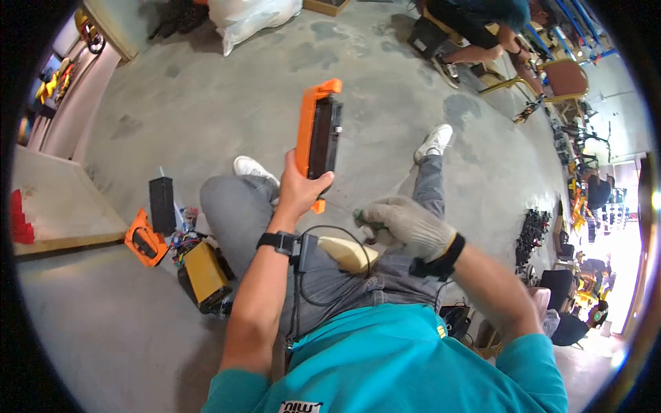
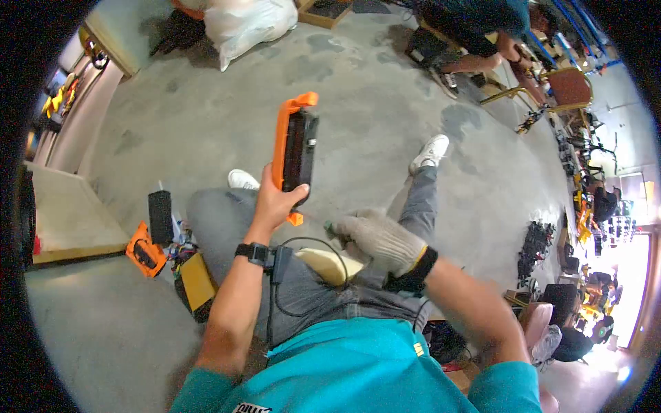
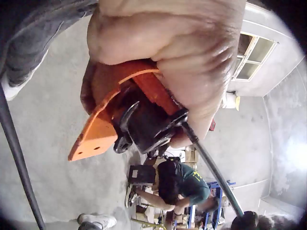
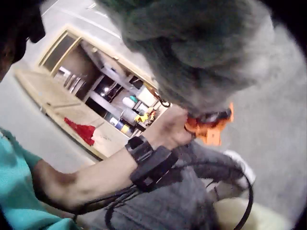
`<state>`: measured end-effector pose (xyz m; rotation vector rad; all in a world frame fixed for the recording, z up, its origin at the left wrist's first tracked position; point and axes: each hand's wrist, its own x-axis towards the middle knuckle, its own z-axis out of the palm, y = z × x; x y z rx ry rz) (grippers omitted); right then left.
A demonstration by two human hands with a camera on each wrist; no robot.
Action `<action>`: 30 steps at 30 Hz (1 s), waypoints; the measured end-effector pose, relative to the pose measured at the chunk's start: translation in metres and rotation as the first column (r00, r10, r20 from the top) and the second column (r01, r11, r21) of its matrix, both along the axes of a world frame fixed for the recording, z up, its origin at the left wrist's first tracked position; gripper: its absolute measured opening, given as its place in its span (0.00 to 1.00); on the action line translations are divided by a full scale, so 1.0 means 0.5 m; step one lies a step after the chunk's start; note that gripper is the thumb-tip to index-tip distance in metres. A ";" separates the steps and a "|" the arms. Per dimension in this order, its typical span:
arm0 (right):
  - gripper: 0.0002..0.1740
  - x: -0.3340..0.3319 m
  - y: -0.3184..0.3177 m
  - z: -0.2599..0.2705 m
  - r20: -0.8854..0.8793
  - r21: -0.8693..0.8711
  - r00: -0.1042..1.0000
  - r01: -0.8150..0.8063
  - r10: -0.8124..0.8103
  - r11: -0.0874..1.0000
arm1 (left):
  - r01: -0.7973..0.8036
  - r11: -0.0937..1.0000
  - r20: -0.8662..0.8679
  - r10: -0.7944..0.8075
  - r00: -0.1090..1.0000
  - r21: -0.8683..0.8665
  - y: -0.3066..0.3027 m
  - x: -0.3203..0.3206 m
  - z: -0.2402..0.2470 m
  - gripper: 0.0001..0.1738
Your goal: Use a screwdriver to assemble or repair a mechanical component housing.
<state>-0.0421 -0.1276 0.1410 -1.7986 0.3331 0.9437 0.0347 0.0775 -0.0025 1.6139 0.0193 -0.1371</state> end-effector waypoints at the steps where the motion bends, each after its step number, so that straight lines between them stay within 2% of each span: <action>1: 0.13 -0.014 0.007 0.000 -0.173 0.126 0.964 0.222 -0.199 0.967 | 0.004 1.000 -0.011 -0.004 1.000 -0.029 0.001 0.003 0.000 0.40; 2: 0.13 -0.026 0.011 0.001 -0.360 0.214 0.861 0.452 -0.361 0.866 | 0.012 0.998 -0.023 -0.013 1.000 -0.057 0.002 0.005 -0.003 0.40; 4: 0.13 -0.037 0.006 0.003 -0.348 0.259 0.857 0.477 -0.380 0.840 | 0.031 0.999 -0.019 -0.030 0.999 0.014 0.000 0.008 0.001 0.40; 6: 0.18 -0.035 -0.007 -0.014 -0.058 0.167 0.965 0.261 -0.255 0.951 | 0.054 0.999 -0.002 -0.054 0.999 0.005 -0.011 0.003 -0.002 0.40; 7: 0.19 -0.023 -0.033 -0.041 -0.034 0.123 0.995 0.092 -0.089 0.988 | 0.057 0.998 0.002 -0.057 0.998 -0.004 -0.016 0.007 -0.005 0.40; 8: 0.19 -0.028 -0.035 -0.037 -0.024 0.124 0.995 0.095 -0.093 0.988 | 0.062 0.998 0.012 -0.061 0.998 -0.002 -0.021 0.009 -0.005 0.40; 9: 0.19 -0.039 -0.032 -0.034 0.329 -0.071 0.944 0.005 0.018 0.997 | 0.079 0.997 -0.011 -0.079 0.997 -0.005 -0.023 0.010 -0.006 0.40; 10: 0.19 -0.046 -0.030 -0.032 0.608 -0.282 0.771 -0.012 0.188 0.959 | 0.094 0.996 -0.037 -0.095 0.995 -0.007 -0.024 0.010 -0.010 0.40; 11: 0.17 -0.039 -0.022 0.000 0.539 -0.352 0.806 -0.050 0.246 0.935 | 0.094 0.996 -0.036 -0.094 0.995 -0.005 -0.025 0.011 -0.010 0.40; 12: 0.17 -0.035 -0.022 0.008 0.540 -0.348 0.806 -0.049 0.243 0.936 | 0.103 0.995 -0.054 -0.103 0.993 -0.004 -0.024 0.010 -0.009 0.39; 14: 0.13 -0.032 -0.019 0.019 0.596 -0.659 0.524 -0.115 0.609 0.743 | 0.119 0.993 -0.076 -0.118 0.990 0.005 -0.023 0.008 -0.003 0.38; 15: 0.14 -0.031 -0.009 0.032 0.486 -0.750 0.508 -0.175 0.711 0.638 | 0.110 0.993 -0.094 -0.113 0.989 -0.034 -0.021 0.005 0.002 0.37; 16: 0.14 -0.028 -0.002 0.039 0.491 -0.744 0.513 -0.172 0.704 0.645 | 0.099 0.992 -0.112 -0.107 0.988 -0.073 -0.021 0.004 0.007 0.36; 18: 0.26 -0.023 0.010 0.046 0.185 -0.886 0.415 -0.322 0.891 0.334 | 0.095 0.992 -0.119 -0.105 0.987 -0.084 -0.019 0.003 0.005 0.35; 19: 0.30 -0.022 0.015 0.050 0.166 -0.883 0.397 -0.347 0.902 0.316 | 0.085 0.991 -0.123 -0.097 0.988 -0.103 -0.019 0.004 0.004 0.34; 23: 0.30 -0.015 0.026 0.058 0.142 -0.874 0.373 -0.387 0.917 0.292 | 0.106 0.989 -0.115 -0.118 0.986 -0.104 -0.011 -0.001 0.019 0.35; 25: 0.18 -0.006 0.029 0.067 0.159 -0.848 0.405 -0.411 0.900 0.335 | 0.135 0.982 -0.091 -0.148 0.985 -0.134 -0.005 -0.002 0.017 0.36; 26: 0.18 -0.001 0.030 0.065 0.150 -0.848 0.403 -0.418 0.903 0.327 | 0.130 0.981 -0.096 -0.144 0.985 -0.141 -0.004 -0.001 0.016 0.36; 28: 0.12 0.002 0.026 0.054 0.294 -0.602 0.792 -0.283 0.536 0.747 | 0.093 0.988 -0.084 -0.104 0.991 -0.125 -0.001 -0.004 0.016 0.36; 29: 0.14 -0.006 0.009 0.016 0.397 -0.242 0.900 -0.089 0.182 0.966 | 0.085 0.988 -0.082 -0.096 0.992 -0.128 0.002 -0.002 0.018 0.36; 30: 0.14 -0.003 0.005 0.004 0.401 -0.246 0.896 -0.097 0.192 0.964 | 0.070 0.991 -0.094 -0.081 0.992 -0.113 0.003 0.002 0.018 0.37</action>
